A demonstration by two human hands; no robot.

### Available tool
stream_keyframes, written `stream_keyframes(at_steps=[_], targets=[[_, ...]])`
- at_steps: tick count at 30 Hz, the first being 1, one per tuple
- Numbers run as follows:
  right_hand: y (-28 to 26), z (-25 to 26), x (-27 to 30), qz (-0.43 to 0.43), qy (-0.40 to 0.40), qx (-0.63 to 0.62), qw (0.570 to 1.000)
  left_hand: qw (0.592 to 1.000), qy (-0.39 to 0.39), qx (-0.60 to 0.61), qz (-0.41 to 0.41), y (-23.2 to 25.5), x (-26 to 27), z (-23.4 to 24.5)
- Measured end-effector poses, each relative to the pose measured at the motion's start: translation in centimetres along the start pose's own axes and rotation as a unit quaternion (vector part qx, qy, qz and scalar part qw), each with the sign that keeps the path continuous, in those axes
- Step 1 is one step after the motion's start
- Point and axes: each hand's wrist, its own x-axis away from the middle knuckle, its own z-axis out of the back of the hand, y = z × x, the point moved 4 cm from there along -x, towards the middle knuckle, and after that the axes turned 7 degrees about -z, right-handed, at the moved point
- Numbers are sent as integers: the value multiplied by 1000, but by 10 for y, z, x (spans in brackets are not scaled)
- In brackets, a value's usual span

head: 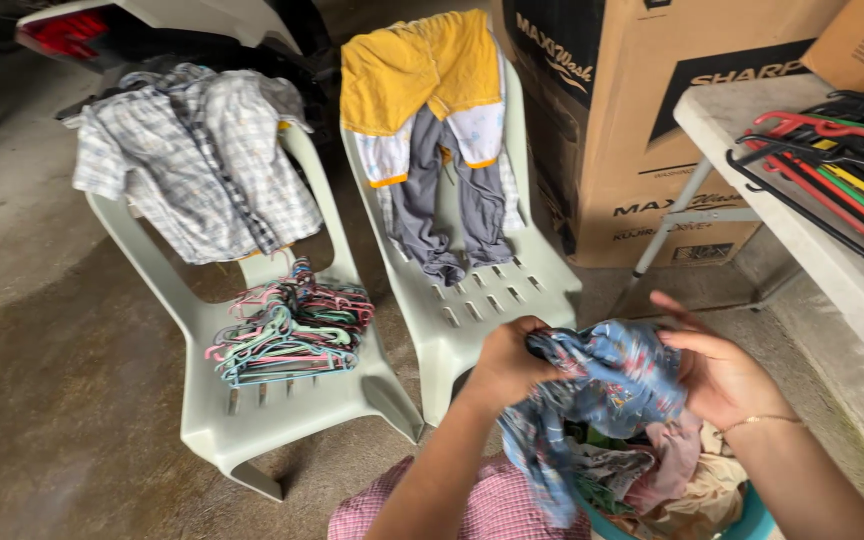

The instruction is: The person picks up several pieces of children's clothing from a plastic basin, shakes them out, and places them onto plastic hangers before setting the hangers on the backs of plastic chairs.

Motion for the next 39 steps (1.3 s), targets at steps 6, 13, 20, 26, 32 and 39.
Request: stream_keyframes(at_steps=[6, 13, 20, 26, 32, 39], targets=[[-2, -66, -24, 126, -67, 81, 986, 970, 71, 167, 161, 39, 15, 65], [49, -173, 7, 260, -35, 433, 862, 943, 5, 315, 103, 84, 29, 97], [19, -213, 17, 205, -33, 251, 945, 979, 129, -116, -103, 83, 40, 131], [6, -230, 37, 236, -16, 502, 832, 971, 160, 141, -104, 102, 34, 130], [-62, -222, 61, 368, -5, 426, 827, 970, 155, 166, -83, 137, 20, 114], [-110, -214, 142, 627, 233, 614, 419, 984, 81, 146, -67, 149, -16, 61]])
